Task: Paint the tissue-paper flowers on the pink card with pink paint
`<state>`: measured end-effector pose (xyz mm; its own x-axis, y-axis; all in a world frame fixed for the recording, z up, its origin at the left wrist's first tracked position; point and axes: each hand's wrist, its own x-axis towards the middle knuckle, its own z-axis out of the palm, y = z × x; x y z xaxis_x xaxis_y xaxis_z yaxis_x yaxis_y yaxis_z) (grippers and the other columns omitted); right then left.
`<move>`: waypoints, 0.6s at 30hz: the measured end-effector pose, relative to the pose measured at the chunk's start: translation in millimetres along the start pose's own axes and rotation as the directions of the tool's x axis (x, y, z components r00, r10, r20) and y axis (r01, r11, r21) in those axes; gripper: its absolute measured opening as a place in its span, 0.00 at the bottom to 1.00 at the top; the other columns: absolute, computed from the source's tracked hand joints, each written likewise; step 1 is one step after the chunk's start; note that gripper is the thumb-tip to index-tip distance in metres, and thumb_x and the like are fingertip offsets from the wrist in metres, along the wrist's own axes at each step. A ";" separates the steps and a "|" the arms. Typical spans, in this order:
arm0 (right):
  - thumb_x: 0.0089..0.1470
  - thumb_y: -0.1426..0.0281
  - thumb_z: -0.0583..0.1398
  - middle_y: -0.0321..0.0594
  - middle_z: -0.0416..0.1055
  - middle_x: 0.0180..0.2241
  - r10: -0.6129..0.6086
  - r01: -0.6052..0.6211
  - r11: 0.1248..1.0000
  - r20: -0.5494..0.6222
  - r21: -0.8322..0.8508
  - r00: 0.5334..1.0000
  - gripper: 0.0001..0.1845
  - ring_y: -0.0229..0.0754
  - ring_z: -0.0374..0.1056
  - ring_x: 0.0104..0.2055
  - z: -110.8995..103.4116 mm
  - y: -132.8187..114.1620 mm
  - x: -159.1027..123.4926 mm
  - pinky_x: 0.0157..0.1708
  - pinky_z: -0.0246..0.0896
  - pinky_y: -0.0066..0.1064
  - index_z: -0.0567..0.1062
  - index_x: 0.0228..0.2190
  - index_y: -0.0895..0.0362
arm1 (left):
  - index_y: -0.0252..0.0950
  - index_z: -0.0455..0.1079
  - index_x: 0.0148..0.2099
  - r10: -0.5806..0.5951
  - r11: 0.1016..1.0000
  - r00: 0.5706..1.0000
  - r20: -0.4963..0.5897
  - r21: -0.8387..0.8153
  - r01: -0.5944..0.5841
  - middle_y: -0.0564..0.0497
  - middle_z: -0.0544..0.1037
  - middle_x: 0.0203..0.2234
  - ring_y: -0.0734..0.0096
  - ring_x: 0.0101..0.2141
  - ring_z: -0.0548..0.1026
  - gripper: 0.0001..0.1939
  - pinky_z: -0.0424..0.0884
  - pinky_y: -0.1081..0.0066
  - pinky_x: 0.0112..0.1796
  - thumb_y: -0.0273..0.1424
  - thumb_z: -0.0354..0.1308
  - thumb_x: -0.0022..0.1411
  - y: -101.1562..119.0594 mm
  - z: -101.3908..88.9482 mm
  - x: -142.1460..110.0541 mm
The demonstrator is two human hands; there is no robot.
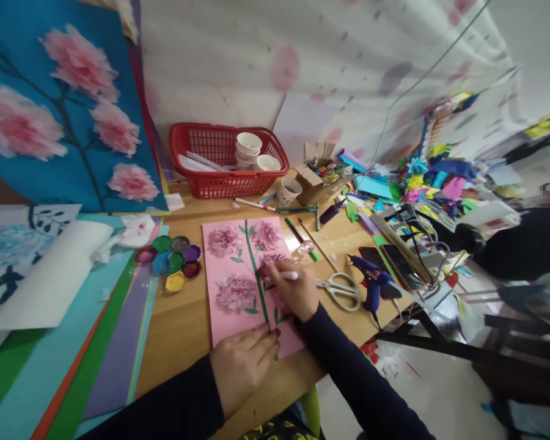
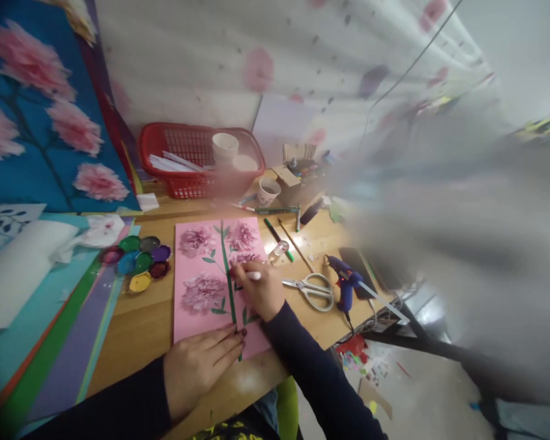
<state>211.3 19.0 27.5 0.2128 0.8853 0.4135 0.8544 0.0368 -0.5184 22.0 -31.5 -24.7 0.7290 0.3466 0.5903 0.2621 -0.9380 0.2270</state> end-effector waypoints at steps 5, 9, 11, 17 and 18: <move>0.57 0.58 0.56 0.37 0.70 0.17 0.029 -0.031 0.996 -0.032 -0.080 0.999 0.23 0.34 0.62 0.20 4.3 1.4 1.7 0.23 0.53 0.26 0.74 0.16 0.56 | 0.35 0.74 0.43 0.029 0.999 0.999 -0.026 0.019 -0.029 0.51 0.80 0.41 0.71 0.45 0.75 0.17 0.71 0.71 0.42 0.24 0.42 0.70 0.2 6.6 -2.2; 0.58 0.57 0.54 0.38 0.72 0.17 0.104 -0.108 0.989 -0.046 -0.097 0.994 0.25 0.35 0.63 0.19 -3.4 7.5 24.8 0.22 0.51 0.26 0.76 0.17 0.56 | 0.35 0.74 0.42 0.021 1.000 0.999 -0.033 0.014 -0.021 0.51 0.80 0.41 0.70 0.44 0.76 0.16 0.71 0.71 0.42 0.24 0.43 0.69 0.5 8.1 -2.2; 0.57 0.55 0.54 0.38 0.73 0.18 0.150 -0.161 0.983 -0.131 -0.083 0.980 0.25 0.36 0.65 0.20 -4.7 10.2 43.9 0.23 0.52 0.26 0.77 0.19 0.56 | 0.34 0.74 0.41 0.017 1.000 0.998 -0.061 0.005 -0.016 0.53 0.81 0.40 0.71 0.43 0.76 0.16 0.72 0.71 0.41 0.23 0.43 0.69 0.6 7.3 -1.4; 0.54 0.50 0.55 0.36 0.70 0.15 0.121 -0.121 0.993 0.054 -0.009 0.991 0.27 0.35 0.63 0.18 23.3 5.6 77.1 0.21 0.50 0.25 0.76 0.17 0.57 | 0.35 0.74 0.40 0.020 0.999 0.996 -0.083 0.038 -0.017 0.54 0.81 0.39 0.73 0.42 0.77 0.14 0.72 0.73 0.39 0.25 0.46 0.69 1.1 9.6 -1.7; 0.53 0.50 0.55 0.36 0.70 0.14 0.119 -0.118 0.993 0.055 -0.019 0.991 0.27 0.35 0.63 0.18 26.9 5.6 79.0 0.21 0.50 0.26 0.75 0.16 0.57 | 0.35 0.73 0.41 0.022 0.999 0.998 -0.067 0.047 -0.018 0.54 0.81 0.39 0.72 0.43 0.77 0.12 0.71 0.72 0.40 0.25 0.47 0.68 1.2 11.3 -3.0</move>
<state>220.1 101.6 37.1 0.2863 0.9077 0.3067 0.8323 -0.0771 -0.5489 27.3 -33.7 -34.9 0.6904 0.3262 0.6457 0.2783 -0.9437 0.1791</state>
